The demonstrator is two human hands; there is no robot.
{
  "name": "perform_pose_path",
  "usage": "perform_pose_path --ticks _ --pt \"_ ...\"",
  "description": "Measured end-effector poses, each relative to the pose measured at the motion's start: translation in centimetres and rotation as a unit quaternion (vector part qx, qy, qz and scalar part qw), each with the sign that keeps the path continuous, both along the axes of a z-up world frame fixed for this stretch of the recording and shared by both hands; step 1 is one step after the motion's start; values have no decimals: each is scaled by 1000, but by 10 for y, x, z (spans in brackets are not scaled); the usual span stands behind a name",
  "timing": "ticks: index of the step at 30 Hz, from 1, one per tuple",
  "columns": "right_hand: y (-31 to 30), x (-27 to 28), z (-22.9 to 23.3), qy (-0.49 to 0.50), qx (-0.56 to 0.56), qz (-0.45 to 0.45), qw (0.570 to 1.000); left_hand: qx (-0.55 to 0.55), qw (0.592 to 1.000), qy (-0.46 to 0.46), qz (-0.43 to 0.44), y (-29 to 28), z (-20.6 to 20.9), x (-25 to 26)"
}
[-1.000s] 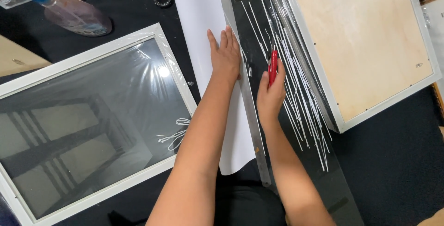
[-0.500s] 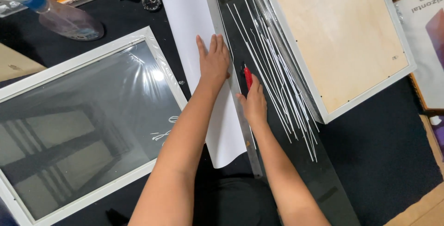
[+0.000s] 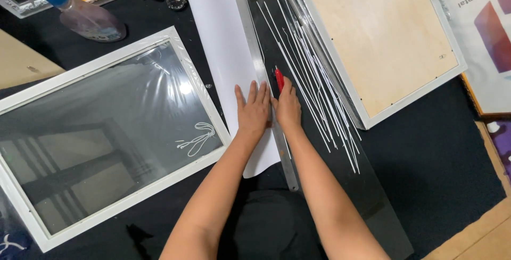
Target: A person uses a utility knife and a metal straight-edge guide to cut a large sheet of white paper on a workshop table.
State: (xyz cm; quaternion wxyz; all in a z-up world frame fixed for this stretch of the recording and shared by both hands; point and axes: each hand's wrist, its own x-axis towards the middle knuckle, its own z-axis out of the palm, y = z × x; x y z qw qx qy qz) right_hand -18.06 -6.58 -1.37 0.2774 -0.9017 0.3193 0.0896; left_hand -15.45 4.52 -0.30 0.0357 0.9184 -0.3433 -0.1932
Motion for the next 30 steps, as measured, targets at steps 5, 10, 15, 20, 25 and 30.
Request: perform_pose_path --ticks 5,10,15,20,25,30 --pt "-10 -4 -1 -33 11 18 999 13 999 -7 43 -9 7 -7" --pt "-15 -15 1 -67 82 -17 994 80 995 6 52 -13 32 -9" --pt "-6 -22 -5 -62 59 -11 996 110 993 13 39 -16 37 -8" --pt "1 -25 -8 -78 30 3 997 103 994 7 39 -16 46 -9" --pt "3 -27 -8 -100 18 7 995 90 995 11 47 -16 39 -8" --pt "2 -26 -18 -97 2 5 995 83 996 0 44 -15 31 -7"
